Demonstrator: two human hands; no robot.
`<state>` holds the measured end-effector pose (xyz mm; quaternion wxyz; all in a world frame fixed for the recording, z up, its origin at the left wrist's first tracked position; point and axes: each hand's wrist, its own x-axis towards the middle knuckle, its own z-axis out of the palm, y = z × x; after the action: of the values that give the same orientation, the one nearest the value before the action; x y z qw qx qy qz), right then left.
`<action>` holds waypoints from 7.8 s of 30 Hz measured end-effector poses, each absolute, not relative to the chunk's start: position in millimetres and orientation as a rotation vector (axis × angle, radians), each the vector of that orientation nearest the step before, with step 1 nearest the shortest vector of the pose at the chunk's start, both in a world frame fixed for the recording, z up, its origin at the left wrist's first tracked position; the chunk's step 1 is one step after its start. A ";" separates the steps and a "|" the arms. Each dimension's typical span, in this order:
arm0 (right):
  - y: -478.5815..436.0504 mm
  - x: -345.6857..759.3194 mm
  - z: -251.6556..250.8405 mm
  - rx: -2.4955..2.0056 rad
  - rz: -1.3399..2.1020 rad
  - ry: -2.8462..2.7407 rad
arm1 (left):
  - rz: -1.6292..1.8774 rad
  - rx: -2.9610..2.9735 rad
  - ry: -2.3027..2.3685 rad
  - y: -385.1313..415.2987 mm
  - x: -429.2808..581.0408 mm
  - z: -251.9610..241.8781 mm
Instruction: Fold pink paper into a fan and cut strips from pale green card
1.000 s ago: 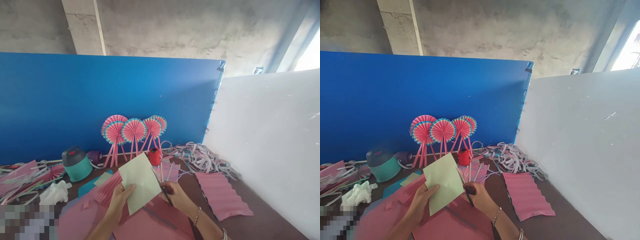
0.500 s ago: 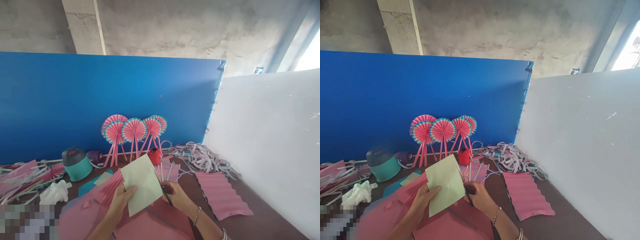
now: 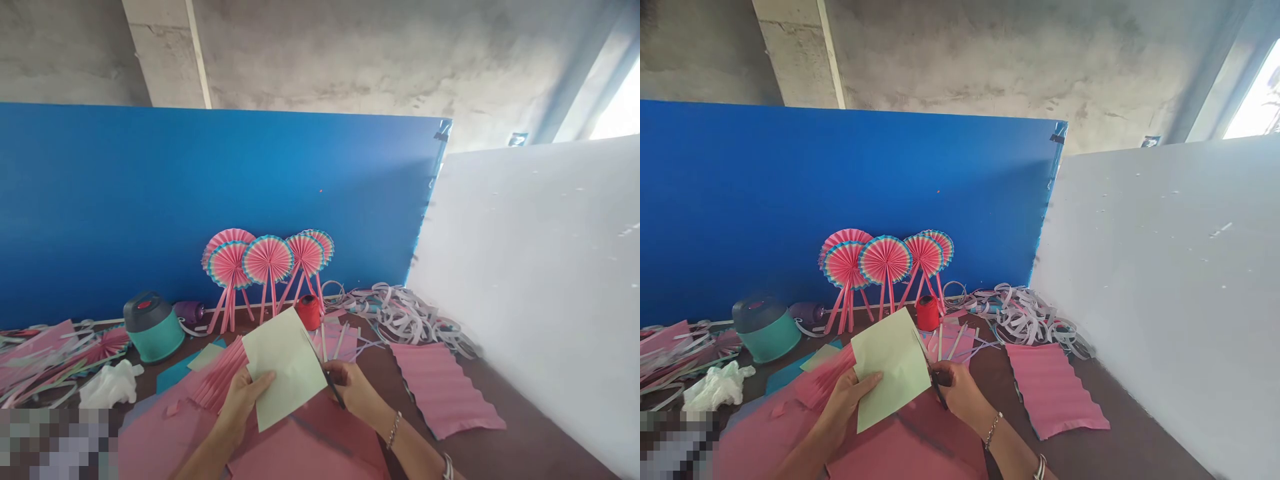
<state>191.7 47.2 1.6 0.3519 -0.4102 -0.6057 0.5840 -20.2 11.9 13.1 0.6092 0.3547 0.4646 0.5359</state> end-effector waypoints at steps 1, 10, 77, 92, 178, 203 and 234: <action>46.9 191.5 2.5 -1.062 1.516 -1.558 | 1.242 0.818 1.072 11.9 -20.2 13.1; 45.2 190.2 7.0 -1.092 1.509 -1.516 | 1.232 0.820 1.063 10.7 -20.5 13.0; 49.1 190.5 0.1 -0.995 1.454 -1.476 | 1.041 0.968 1.013 7.1 -12.6 10.1; 48.2 190.1 2.6 -1.025 1.426 -1.469 | 1.036 0.951 1.045 7.1 -12.5 8.0; 42.3 194.6 -6.0 -1.099 1.382 -1.746 | 1.503 0.780 1.230 19.6 -30.4 7.3; 45.5 196.0 -9.9 -1.125 1.350 -1.779 | 1.483 0.808 1.227 18.1 -31.0 8.8; 46.0 194.9 -12.4 -1.155 1.312 -1.789 | 1.491 0.814 1.196 18.6 -31.4 9.2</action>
<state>194.9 46.0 -12.4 0.3148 -0.4382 -0.6790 0.4979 -31.4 18.6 9.2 0.5071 0.3375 0.4963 0.6186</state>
